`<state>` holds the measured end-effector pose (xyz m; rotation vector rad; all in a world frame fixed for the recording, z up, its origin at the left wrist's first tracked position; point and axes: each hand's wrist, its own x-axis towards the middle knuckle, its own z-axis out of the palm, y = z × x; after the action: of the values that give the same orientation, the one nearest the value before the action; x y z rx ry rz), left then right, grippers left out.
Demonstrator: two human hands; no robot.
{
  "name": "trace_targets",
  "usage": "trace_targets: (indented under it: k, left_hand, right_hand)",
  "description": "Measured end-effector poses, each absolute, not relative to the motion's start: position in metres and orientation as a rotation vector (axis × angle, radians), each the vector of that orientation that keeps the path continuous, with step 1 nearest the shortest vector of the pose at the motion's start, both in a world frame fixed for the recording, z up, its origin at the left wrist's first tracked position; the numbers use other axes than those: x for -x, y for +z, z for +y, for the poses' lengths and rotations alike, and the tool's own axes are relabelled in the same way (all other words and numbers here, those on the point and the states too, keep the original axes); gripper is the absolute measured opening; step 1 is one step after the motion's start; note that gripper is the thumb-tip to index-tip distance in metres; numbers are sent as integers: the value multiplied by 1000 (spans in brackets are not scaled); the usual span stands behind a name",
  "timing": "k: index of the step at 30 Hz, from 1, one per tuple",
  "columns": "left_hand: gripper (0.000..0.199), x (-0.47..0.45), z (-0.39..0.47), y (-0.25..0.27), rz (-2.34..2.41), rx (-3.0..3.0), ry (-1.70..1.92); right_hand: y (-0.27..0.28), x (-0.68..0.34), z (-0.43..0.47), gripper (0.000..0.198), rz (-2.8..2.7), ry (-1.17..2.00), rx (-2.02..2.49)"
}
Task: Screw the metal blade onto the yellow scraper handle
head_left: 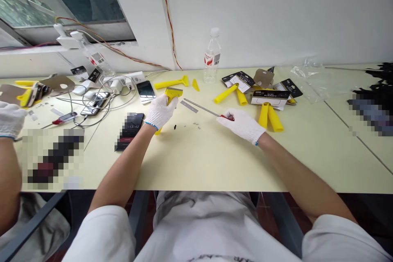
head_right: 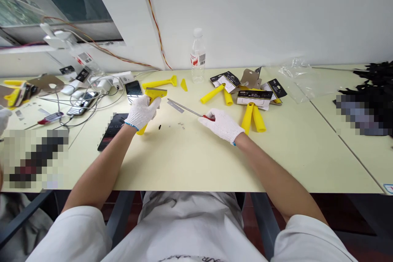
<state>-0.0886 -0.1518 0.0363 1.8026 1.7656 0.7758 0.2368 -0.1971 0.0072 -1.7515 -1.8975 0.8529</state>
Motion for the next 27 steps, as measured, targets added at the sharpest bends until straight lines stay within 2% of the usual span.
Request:
trace_targets:
  k: [3, 9, 16, 21, 27]
  left_hand:
    - [35, 88, -151, 37, 1842, -1811, 764]
    - [32, 83, -159, 41, 1699, -1819, 702]
    - [40, 73, -164, 38, 1737, -1735, 576]
    - [41, 71, -166, 36, 1677, -1740, 541]
    - [44, 71, -164, 32, 1658, -1695, 532]
  right_hand:
    - [4, -242, -190, 36, -1935, 706, 1848]
    - [-10, -244, -181, 19, -2091, 438, 1940]
    - [9, -212, -183, 32, -2261, -37, 1901]
    - [25, -165, -167, 23, -2346, 39, 1572]
    - [13, -132, -151, 25, -2300, 89, 1472]
